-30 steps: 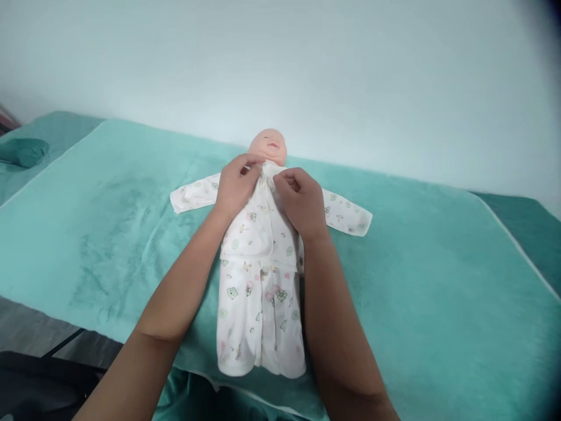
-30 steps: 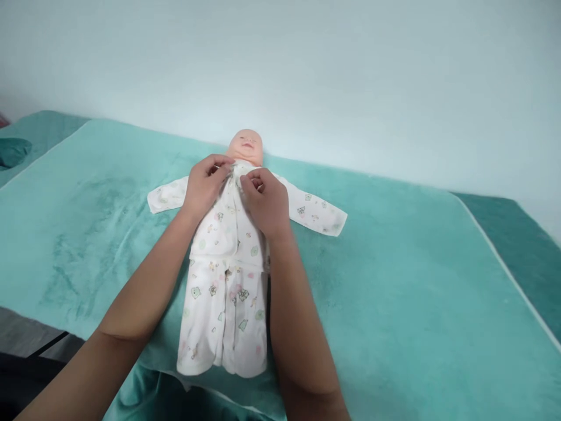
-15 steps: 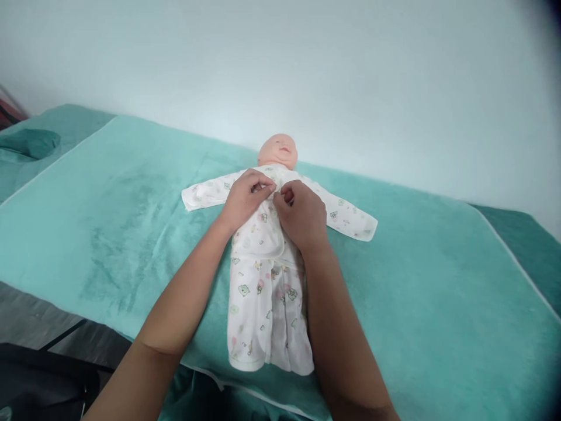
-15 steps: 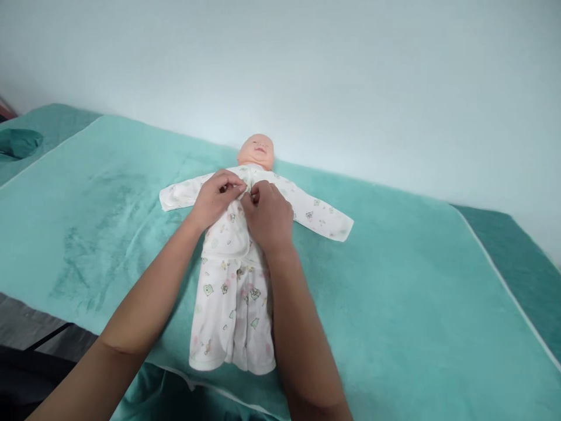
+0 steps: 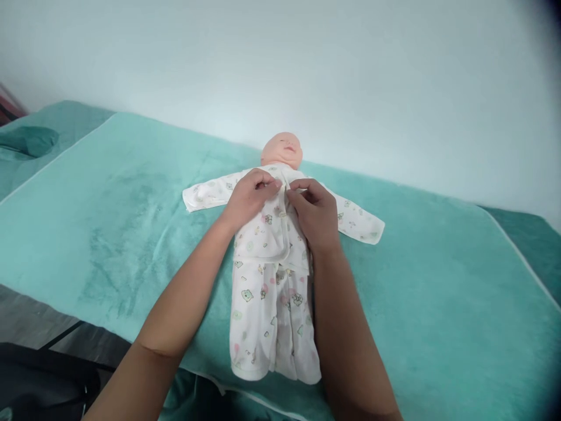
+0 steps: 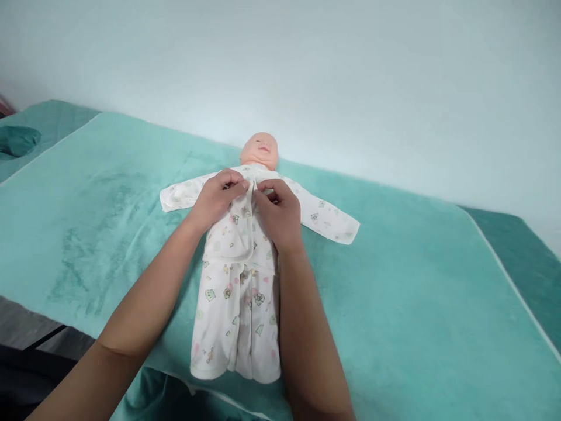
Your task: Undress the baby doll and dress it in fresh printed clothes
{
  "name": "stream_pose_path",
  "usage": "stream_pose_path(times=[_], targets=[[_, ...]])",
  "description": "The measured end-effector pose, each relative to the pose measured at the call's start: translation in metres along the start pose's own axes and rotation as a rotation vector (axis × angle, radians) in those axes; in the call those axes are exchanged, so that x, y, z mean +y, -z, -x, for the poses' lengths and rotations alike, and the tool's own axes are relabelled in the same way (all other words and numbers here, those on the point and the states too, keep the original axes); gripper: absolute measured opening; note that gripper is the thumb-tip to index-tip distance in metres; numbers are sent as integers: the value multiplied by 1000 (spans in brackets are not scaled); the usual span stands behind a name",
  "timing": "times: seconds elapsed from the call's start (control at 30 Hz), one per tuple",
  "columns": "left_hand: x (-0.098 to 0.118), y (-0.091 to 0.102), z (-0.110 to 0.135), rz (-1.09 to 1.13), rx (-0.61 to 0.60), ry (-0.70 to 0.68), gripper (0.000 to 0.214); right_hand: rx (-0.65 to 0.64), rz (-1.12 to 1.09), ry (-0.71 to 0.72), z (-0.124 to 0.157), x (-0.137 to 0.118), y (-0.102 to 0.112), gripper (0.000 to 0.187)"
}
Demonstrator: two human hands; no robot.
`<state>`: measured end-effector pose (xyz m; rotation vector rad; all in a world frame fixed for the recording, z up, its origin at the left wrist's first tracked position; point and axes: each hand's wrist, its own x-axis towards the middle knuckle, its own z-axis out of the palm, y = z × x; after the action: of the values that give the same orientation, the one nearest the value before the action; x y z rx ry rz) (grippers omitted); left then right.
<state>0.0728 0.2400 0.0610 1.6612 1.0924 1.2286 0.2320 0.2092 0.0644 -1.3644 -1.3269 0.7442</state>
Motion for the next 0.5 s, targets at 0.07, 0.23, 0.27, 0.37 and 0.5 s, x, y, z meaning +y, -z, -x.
stream_pose_path(times=[0.07, 0.23, 0.27, 0.37, 0.5], targets=[[1, -1, -1, -24, -14, -28, 20, 2, -25, -9, -2, 3, 1, 12], [2, -4, -3, -55, -9, -49, 15, 21, -100, -8, -5, 12, 1, 14], [1, -4, -3, -51, -4, -47, 14, 22, -113, -4, -5, 13, 1, 14], [0, -5, -3, -40, 7, -39, 12, 22, -121, 11, -5, 15, 1, 14], [1, -6, -3, -44, 16, -19, 11, 15, -104, 18, -6, 15, 2, 15]])
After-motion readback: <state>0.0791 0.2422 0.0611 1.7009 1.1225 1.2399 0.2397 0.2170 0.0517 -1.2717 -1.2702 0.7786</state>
